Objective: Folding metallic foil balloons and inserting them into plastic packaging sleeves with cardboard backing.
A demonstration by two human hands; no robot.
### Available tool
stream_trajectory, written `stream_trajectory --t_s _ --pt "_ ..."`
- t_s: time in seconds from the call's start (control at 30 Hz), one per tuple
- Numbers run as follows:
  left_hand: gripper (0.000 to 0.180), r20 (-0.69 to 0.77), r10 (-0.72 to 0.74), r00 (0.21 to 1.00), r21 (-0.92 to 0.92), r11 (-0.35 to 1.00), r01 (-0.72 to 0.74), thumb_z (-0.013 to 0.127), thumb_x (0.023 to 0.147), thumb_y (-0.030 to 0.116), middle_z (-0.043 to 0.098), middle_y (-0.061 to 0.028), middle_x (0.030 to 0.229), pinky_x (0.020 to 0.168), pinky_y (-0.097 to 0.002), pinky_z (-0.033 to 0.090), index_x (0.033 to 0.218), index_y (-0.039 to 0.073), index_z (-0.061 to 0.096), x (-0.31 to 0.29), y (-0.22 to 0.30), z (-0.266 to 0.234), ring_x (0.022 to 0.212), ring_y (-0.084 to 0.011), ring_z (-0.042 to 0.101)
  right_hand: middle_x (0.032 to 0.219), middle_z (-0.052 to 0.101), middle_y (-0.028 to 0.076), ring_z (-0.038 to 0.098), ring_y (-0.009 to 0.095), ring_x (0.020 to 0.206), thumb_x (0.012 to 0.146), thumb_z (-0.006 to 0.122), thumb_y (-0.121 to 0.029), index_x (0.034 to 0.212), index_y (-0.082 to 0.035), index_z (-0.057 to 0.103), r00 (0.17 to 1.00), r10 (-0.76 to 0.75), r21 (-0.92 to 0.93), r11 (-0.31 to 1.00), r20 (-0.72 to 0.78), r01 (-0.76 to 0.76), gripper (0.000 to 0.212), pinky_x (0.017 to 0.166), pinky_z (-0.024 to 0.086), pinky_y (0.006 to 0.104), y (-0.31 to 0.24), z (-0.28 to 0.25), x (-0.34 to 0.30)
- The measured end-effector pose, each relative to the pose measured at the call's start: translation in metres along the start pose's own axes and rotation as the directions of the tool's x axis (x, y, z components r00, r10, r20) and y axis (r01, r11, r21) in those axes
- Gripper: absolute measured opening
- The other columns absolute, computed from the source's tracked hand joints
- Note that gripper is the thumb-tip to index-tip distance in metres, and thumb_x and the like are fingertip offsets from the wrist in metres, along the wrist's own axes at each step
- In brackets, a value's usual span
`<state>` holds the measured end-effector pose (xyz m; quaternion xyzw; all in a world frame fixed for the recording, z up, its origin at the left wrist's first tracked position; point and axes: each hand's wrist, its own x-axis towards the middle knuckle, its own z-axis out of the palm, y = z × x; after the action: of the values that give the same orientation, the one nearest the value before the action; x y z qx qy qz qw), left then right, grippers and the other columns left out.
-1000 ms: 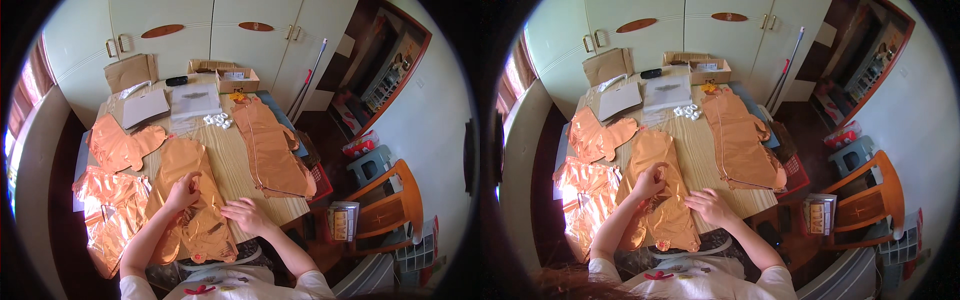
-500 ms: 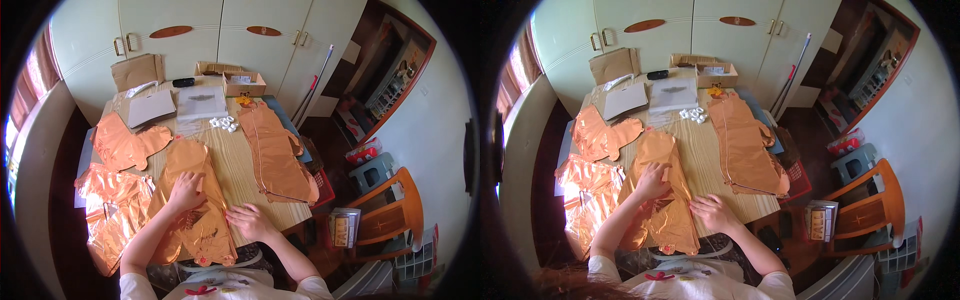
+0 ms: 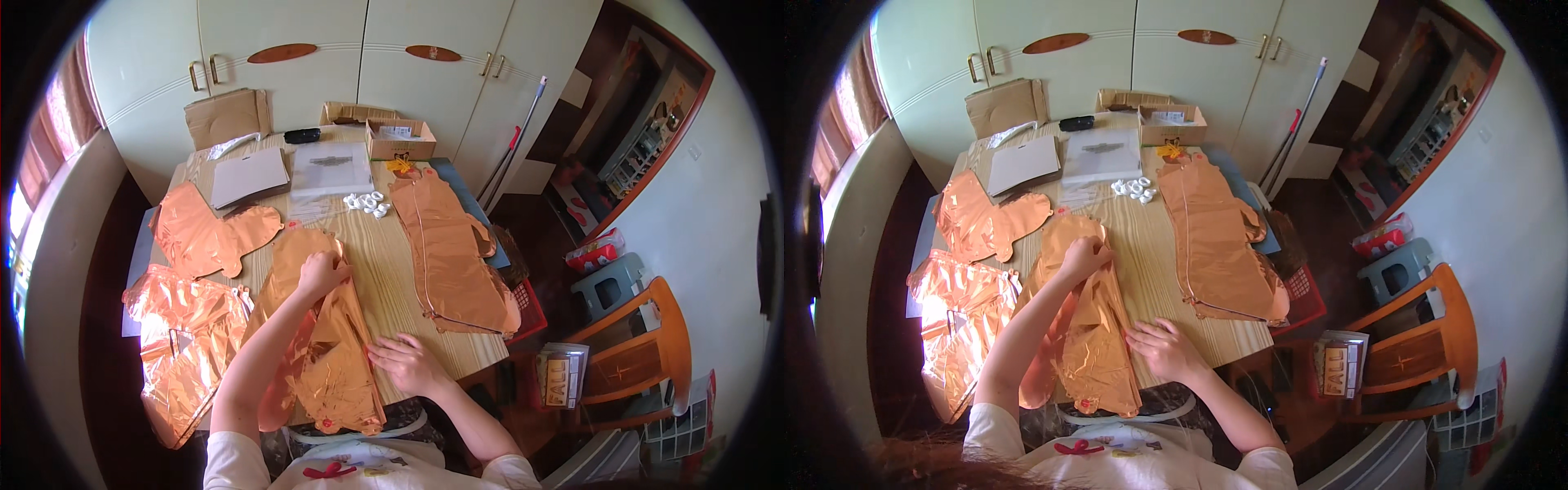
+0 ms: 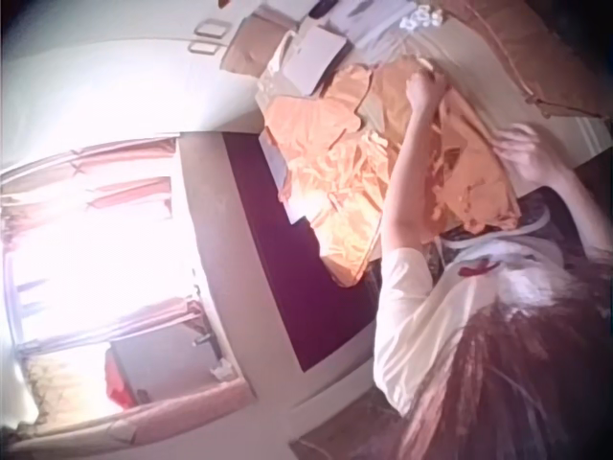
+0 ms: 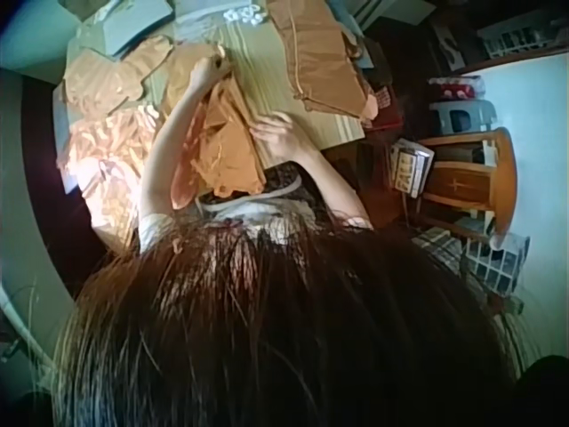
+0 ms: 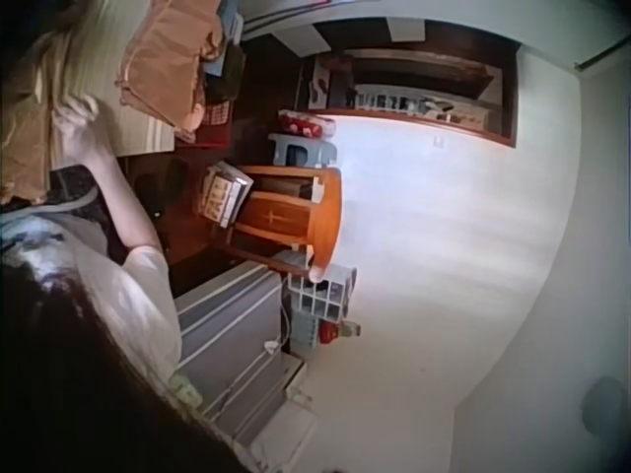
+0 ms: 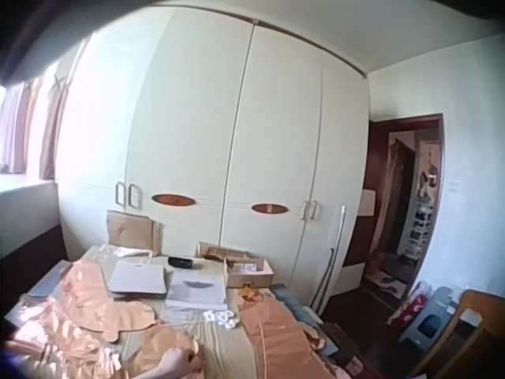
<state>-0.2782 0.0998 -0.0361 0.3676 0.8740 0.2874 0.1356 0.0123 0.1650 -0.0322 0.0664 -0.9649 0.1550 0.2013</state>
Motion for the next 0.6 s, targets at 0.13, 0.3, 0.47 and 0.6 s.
stream_trajectory --t_s 0.13,0.3,0.47,0.6 --pt "0.03 -0.049 -0.005 0.999 0.033 0.999 0.007 0.073 0.075 0.042 0.066 -0.0078 0.101 0.088 -0.0447 0.045 0.08 0.013 0.073 -0.002 0.008 0.002 0.104 -0.0311 0.059 0.122 0.069 0.003 0.061 0.018 0.12 0.087 0.061 -0.01 0.107 -0.01 0.074 1.0 -0.005 -0.014 1.0 -0.001 0.005 0.024 0.103 0.042 0.043 0.002 0.0 -0.002" --pt "0.029 -0.113 0.018 0.993 0.118 0.993 -0.004 0.073 0.075 0.041 0.065 -0.0068 0.094 0.087 -0.0442 0.042 0.082 0.013 0.073 -0.006 0.01 0.005 0.104 -0.0279 0.056 0.124 0.067 0.004 0.058 0.018 0.123 0.085 0.06 -0.01 0.11 -0.007 0.072 1.0 0.0 0.015 1.0 0.011 0.0 0.027 0.106 0.041 0.043 0.002 0.001 -0.003" --pt "0.026 -0.185 0.081 0.979 0.202 0.978 -0.043 0.073 0.076 0.038 0.063 -0.0066 0.094 0.085 -0.0429 0.041 0.084 0.014 0.073 -0.007 0.013 0.005 0.101 -0.0265 0.056 0.123 0.068 0.005 0.058 0.018 0.123 0.085 0.06 -0.009 0.109 -0.006 0.071 1.0 -0.004 0.027 1.0 0.007 0.004 0.027 0.106 0.041 0.0428 0.001 -0.001 -0.002" --pt "0.019 -0.38 0.312 0.871 0.378 0.912 -0.162 0.07 0.076 0.031 0.062 -0.0064 0.096 0.085 -0.0421 0.041 0.086 0.015 0.072 -0.017 0.016 0.009 0.099 -0.0251 0.056 0.122 0.068 0.005 0.059 0.018 0.122 0.084 0.06 -0.009 0.109 -0.006 0.071 1.0 -0.004 0.027 1.0 -0.001 0.004 0.027 0.105 0.042 0.0427 0.001 0.002 -0.002"
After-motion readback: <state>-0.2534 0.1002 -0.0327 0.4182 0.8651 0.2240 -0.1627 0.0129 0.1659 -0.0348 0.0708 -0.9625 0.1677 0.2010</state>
